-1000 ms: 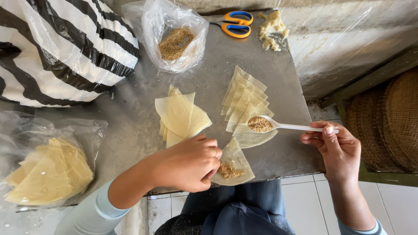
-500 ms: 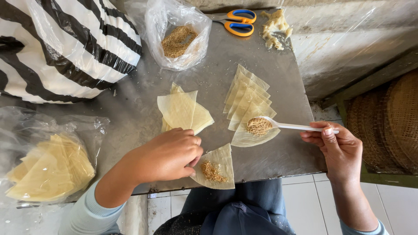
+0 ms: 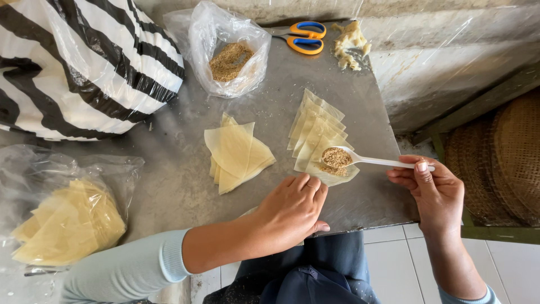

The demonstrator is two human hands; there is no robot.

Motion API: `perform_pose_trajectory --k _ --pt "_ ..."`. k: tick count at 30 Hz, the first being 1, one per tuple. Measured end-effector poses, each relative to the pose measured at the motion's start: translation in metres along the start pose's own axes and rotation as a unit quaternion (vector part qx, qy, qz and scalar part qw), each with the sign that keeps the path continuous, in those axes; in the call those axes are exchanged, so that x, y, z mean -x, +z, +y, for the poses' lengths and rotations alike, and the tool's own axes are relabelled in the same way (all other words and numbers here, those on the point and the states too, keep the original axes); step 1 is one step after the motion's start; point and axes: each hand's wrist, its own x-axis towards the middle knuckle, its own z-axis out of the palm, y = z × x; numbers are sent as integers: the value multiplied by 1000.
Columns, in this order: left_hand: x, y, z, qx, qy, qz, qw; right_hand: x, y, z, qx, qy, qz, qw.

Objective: The person cuts stacks of thin dough wrappers using shears, applies a spiced filling to the resulting triangles with a spoon, and folds the wrappers into triangular snack packets.

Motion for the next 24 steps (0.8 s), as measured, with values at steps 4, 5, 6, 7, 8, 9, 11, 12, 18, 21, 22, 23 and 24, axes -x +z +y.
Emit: perform_pose_trajectory --k 4,5,6,7,8,9,11,12,18,21,22,23,24 --pt "-1 -4 -1 18 7 -9 1000 -2 -1 3 -15 4 4 1000" --pt "0 -3 -1 20 12 -9 1000 -2 -2 4 -17 4 4 1000" --pt "2 -3 -1 38 11 -13 999 -2 -3 5 -20 4 2 1000" --pt "4 -2 0 57 9 -17 998 -3 -4 6 -23 7 5 1000" --pt "6 -1 1 76 8 -21 997 -3 -5 7 -25 10 8 1000" --pt "7 0 1 79 19 -11 997 -3 -5 7 -27 13 10 999" --pt "9 1 1 85 42 11 995 -3 -7 7 -34 16 3 999" --pt "9 0 2 78 46 4 996 -5 -6 6 -37 16 -1 999" --pt "13 -4 6 97 46 -36 994 -23 1 -5 -28 -6 -43 999" --pt "15 -4 5 99 48 -19 994 -36 12 -6 -23 3 -61 998" --pt "15 -4 5 105 47 -17 993 -38 15 -6 -27 7 -67 997" --pt "15 -3 3 111 45 -15 993 -40 17 -5 -31 12 -72 997" --pt "12 -3 -1 102 38 -9 994 -42 20 -5 -35 17 -78 996"
